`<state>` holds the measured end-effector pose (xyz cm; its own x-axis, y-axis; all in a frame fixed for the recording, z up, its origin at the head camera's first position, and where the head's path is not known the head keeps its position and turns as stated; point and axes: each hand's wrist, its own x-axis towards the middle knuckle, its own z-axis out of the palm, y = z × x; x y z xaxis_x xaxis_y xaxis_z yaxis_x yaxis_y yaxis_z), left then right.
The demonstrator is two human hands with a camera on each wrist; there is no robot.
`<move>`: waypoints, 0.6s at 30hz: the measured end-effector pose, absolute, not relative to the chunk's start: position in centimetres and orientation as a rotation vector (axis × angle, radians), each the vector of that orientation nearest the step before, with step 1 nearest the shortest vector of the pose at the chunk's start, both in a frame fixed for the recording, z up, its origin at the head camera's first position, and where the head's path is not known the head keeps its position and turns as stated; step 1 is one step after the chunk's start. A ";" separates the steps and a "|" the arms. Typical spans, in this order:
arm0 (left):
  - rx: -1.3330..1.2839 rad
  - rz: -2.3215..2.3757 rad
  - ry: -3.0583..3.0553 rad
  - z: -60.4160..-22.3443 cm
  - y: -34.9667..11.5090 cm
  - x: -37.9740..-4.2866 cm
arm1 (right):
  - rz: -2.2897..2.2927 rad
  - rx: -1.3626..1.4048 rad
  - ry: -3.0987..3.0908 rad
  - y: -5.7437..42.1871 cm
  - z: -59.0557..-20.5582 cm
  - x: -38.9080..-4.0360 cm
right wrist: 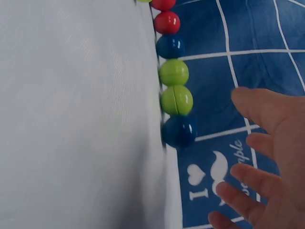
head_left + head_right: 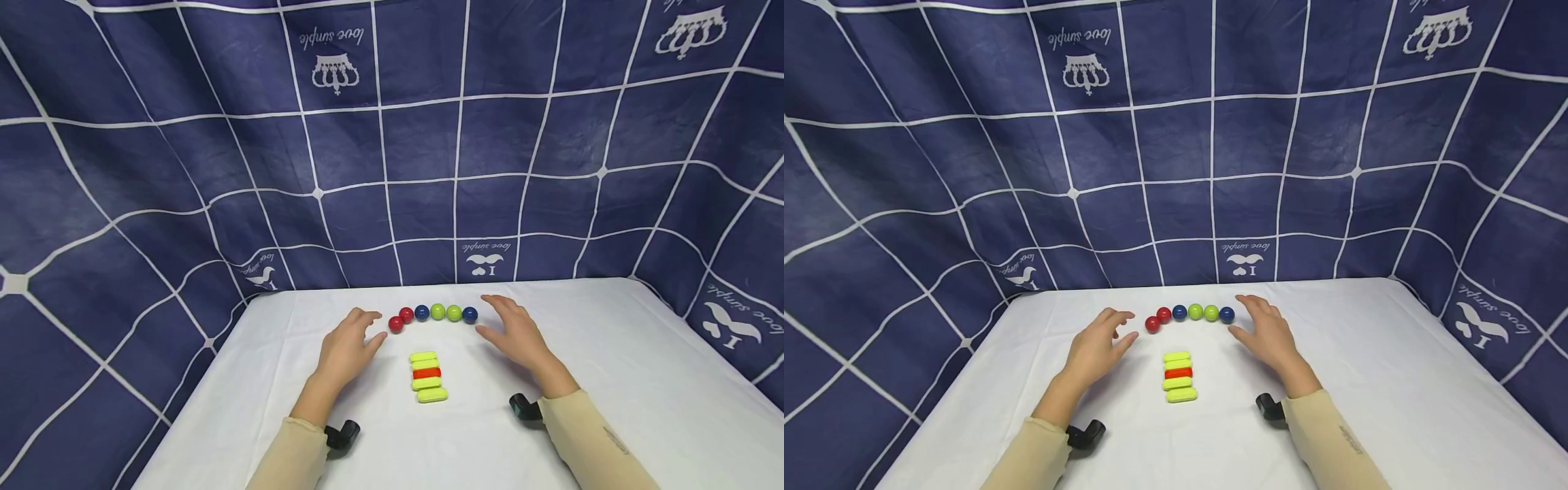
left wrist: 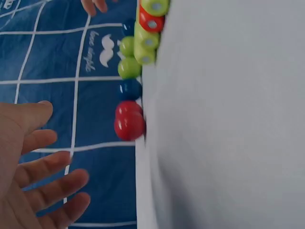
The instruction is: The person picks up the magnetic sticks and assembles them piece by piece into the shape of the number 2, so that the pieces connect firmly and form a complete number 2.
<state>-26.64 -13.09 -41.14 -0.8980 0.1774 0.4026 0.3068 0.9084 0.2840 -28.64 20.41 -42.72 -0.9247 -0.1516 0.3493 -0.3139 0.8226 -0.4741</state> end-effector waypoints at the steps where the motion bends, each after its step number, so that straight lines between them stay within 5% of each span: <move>1: -0.369 -0.513 -2.710 -41.0 -12.8 -26.8 | 0.820 0.352 -2.703 20.3 -42.8 -28.9; 18: -0.732 -0.956 -2.955 -42.7 -8.1 -30.3 | 1.095 0.173 -2.719 18.0 -45.0 -32.4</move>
